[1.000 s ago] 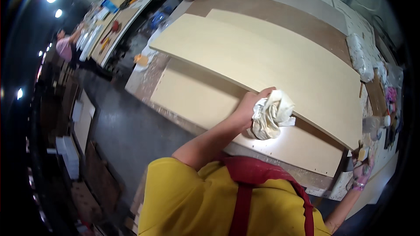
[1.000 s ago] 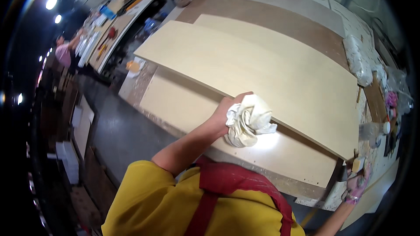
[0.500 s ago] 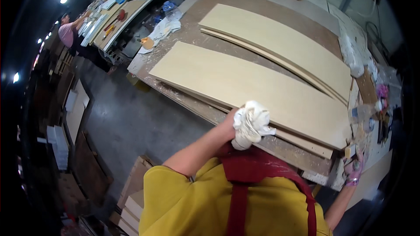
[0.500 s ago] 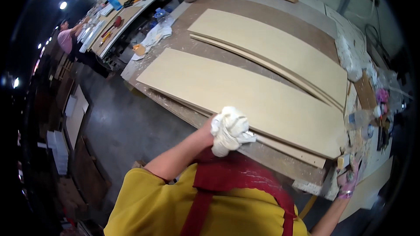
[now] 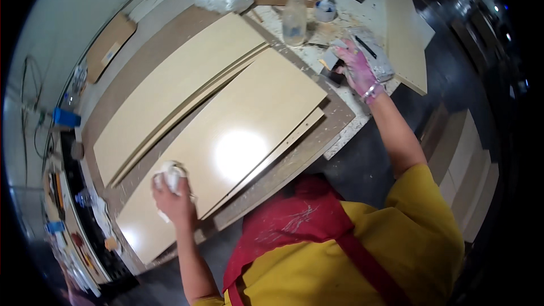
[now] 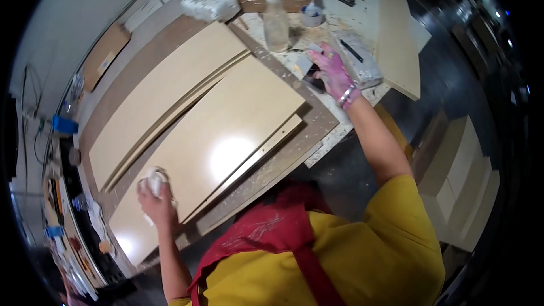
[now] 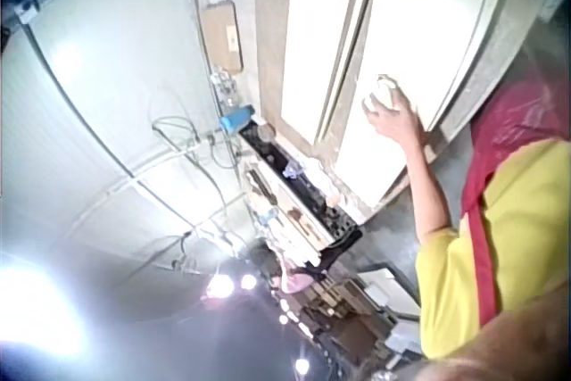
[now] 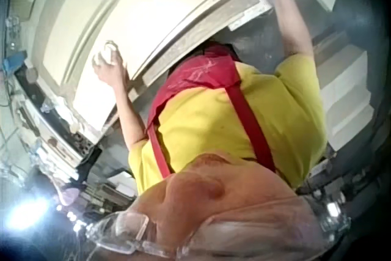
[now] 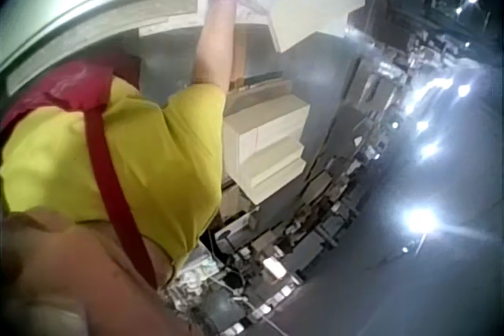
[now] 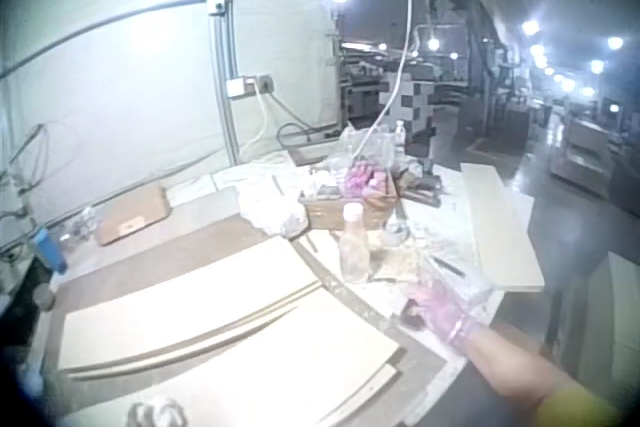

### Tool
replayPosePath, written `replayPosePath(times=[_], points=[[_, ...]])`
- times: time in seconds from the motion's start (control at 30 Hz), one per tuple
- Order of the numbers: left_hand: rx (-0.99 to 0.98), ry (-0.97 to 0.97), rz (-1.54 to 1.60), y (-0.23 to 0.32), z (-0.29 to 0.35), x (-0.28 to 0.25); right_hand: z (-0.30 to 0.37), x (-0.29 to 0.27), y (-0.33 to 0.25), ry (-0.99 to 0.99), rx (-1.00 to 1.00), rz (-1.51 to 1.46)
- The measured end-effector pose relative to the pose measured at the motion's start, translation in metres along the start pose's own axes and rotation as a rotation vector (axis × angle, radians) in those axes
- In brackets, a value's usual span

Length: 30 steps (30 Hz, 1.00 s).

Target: The person wipes the surface of a light-colored wooden board using a white cloth. They repeatedly apply a liquid from a bottle onto the cloth and rub the board's surface. The person also uses a small block to rub the edges of the board. The task involves handling multiple wooden pieces on a workbench.

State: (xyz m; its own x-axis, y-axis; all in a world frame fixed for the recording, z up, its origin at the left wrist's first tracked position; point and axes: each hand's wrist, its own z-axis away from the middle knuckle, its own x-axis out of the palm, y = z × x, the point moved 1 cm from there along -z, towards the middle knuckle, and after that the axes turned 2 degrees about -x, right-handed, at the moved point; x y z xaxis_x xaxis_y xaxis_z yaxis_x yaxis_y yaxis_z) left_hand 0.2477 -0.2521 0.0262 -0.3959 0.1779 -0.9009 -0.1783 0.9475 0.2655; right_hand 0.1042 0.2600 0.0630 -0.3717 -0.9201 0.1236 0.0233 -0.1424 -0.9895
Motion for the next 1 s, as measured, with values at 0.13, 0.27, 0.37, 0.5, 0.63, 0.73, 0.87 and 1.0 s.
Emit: replayPosePath(times=[0.13,0.27,0.37,0.5,0.63,0.73,0.87,1.0], points=[[0.463,-0.236,0.174,0.118,-0.018,0.027,-0.026,0.018,0.002,-0.15,-0.097,0.253],[0.603,-0.172,0.119,0.185,-0.068,0.05,-0.086,0.054,0.023,-0.247,-0.296,0.471],[0.552,-0.16,0.203,0.185,-0.084,0.074,-0.1,0.083,0.029,-0.389,-0.324,0.384],[0.562,-0.153,0.236,0.187,-0.086,0.08,-0.124,0.097,0.055,-0.473,-0.393,0.298],[0.534,-0.161,0.205,0.184,-0.086,0.08,-0.107,0.093,0.045,-0.55,-0.327,0.354],[0.533,-0.159,0.189,0.189,-0.086,0.077,-0.105,0.072,0.034,-0.639,-0.313,0.375],[0.521,-0.187,0.175,0.19,-0.087,0.078,-0.111,0.082,0.031,-0.603,-0.338,0.416],[0.513,-0.192,0.181,0.186,-0.086,0.081,-0.113,0.096,0.033,-0.595,-0.405,0.571]])
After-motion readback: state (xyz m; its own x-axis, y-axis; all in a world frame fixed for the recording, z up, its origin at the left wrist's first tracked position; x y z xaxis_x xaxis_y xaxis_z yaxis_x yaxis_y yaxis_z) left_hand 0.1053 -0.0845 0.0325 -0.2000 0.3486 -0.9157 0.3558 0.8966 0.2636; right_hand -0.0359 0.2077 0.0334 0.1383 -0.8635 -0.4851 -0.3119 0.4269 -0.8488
